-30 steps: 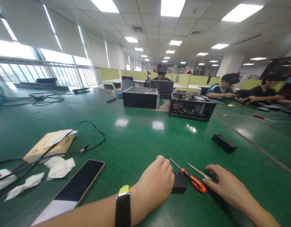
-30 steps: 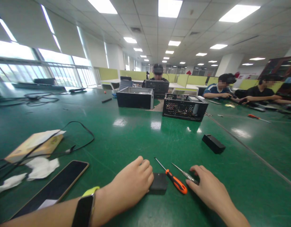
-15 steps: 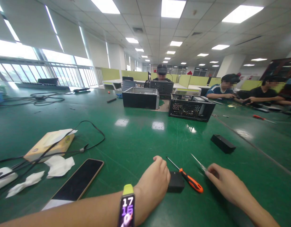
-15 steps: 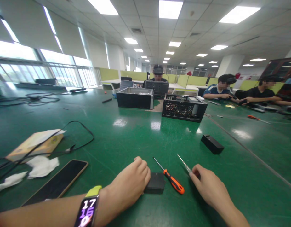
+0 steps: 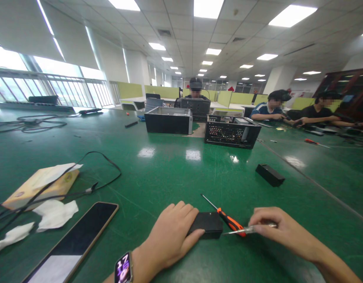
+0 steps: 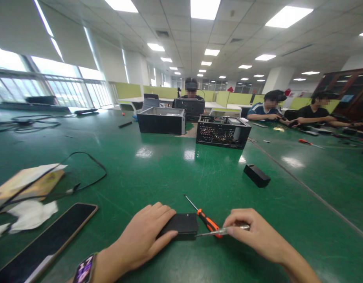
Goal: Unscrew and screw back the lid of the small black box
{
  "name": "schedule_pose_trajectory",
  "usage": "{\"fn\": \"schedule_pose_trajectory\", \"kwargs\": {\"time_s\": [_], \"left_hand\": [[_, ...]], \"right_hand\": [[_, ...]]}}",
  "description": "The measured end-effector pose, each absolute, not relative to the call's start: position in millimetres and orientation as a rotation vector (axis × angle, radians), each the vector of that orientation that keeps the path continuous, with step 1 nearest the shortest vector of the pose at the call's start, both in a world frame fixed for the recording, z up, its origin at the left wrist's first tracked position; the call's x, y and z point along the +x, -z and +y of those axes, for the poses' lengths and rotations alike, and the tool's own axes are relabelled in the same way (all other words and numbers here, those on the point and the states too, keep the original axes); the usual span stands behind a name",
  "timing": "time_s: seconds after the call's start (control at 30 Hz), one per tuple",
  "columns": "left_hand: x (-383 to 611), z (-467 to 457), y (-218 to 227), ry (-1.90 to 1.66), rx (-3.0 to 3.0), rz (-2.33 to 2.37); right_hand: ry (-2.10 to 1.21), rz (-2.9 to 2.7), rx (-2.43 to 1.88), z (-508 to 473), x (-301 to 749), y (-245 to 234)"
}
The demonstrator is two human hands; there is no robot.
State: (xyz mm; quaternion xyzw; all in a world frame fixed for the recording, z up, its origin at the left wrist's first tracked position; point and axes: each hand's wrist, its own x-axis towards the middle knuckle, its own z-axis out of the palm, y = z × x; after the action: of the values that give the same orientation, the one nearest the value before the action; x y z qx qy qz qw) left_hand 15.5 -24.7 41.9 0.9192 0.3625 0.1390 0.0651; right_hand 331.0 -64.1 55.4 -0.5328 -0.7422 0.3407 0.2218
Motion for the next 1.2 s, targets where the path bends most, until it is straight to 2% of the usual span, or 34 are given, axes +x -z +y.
{"fn": "schedule_pose_trajectory", "kwargs": {"time_s": [0.6,0.93,1.2], "left_hand": [[17.7,-27.4,-30.0,-0.542,2.715,1.138],[22.1,-29.0,-26.3,-0.574,2.743,1.209],[21.5,-29.0,-25.6,-0.581,2.684,1.201]], "right_hand": [[-1.004,-2.021,-1.498,-67.4,319.3,-60.4],[-0.67,-2.143,-1.539,-67.8,292.2,-43.8],[-0.641,-2.15,-1.585,-76.3,288.4,-43.7]]}}
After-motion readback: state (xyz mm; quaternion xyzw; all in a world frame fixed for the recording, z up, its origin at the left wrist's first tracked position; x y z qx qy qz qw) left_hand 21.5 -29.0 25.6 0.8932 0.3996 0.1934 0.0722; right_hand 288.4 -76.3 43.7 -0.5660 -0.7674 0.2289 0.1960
